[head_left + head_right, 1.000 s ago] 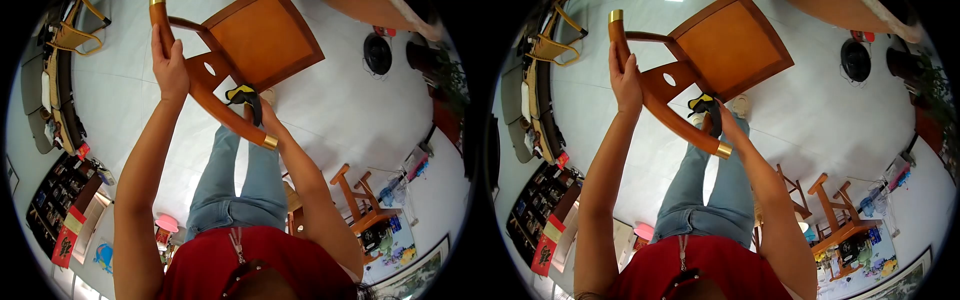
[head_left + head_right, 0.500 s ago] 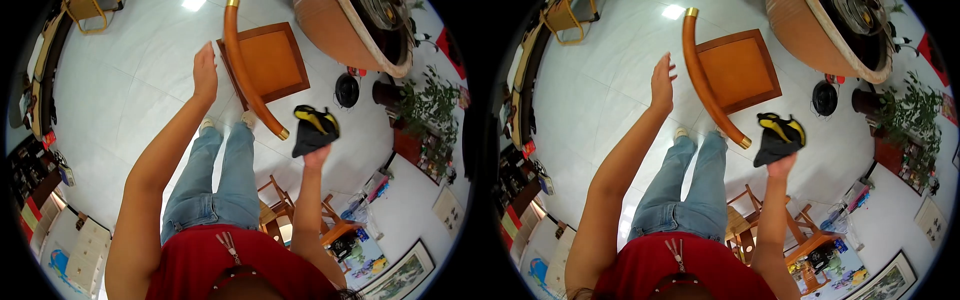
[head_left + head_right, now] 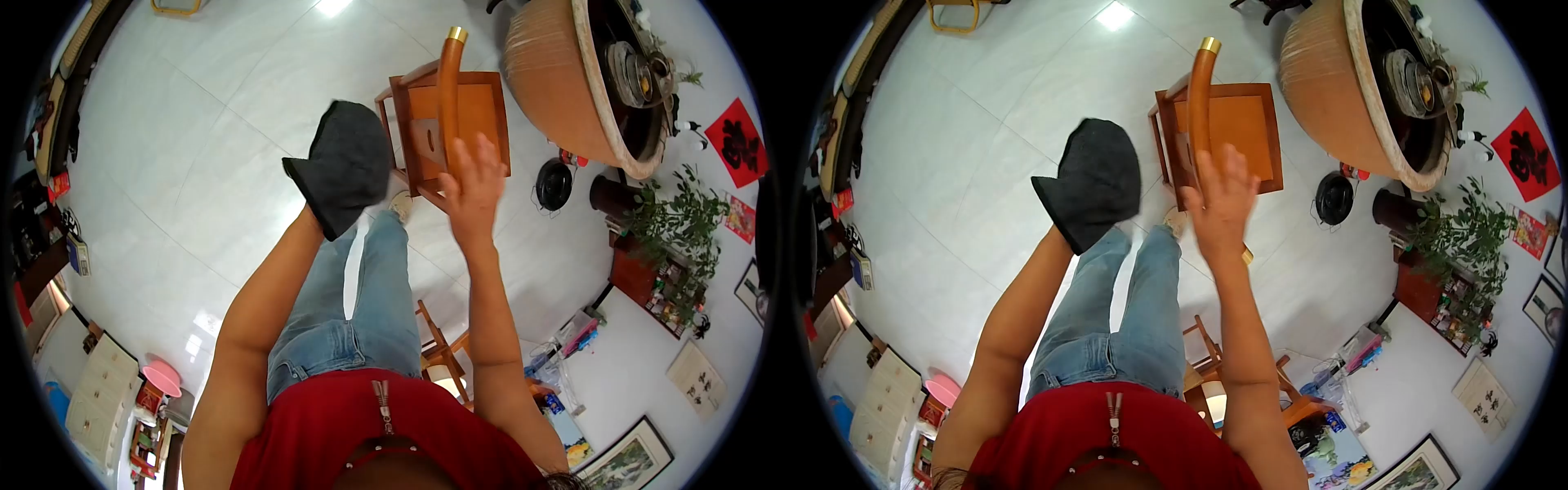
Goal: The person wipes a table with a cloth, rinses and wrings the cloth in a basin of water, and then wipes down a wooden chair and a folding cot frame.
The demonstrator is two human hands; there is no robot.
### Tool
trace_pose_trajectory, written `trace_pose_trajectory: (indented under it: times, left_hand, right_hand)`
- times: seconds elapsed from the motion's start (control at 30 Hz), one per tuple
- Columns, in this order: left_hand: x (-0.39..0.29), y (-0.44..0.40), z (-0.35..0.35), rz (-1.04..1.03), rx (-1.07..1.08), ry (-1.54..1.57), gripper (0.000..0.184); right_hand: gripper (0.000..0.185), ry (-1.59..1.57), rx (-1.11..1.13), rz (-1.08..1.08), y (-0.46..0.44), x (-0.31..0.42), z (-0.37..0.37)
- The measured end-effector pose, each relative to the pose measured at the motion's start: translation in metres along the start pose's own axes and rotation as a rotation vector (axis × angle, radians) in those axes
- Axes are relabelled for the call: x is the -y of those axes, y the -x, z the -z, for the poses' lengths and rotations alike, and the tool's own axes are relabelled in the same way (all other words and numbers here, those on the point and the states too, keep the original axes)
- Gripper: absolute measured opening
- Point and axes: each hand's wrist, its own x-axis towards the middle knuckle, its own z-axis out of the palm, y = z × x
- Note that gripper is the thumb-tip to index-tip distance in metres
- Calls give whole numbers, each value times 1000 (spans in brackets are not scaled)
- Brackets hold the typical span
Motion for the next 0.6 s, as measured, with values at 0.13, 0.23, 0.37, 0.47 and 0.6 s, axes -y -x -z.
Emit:
trace_pose_trajectory:
  times: [0.13, 0.23, 0.37, 0.47, 0.6]
  left_hand:
    - [18, 2, 26, 96, -119, 8, 43]
    - [68, -35, -5, 62, -23, -587, 41]
    - [126, -95, -75, -188, -51, -1403, 38]
    - [115, -129, -97, -291, -358, -803, 34]
    - [71, -185, -105, -592, -412, -862, 37]
  right_hand:
    - [46, 37, 198, -346, 30, -44, -16]
    - [42, 95, 52, -240, 44, -62, -41]
    - [39, 191, 60, -183, 56, -73, -39]
    - [34, 201, 14, -133, 51, -81, -40]
    - [35, 106, 22, -203, 36, -69, -32]
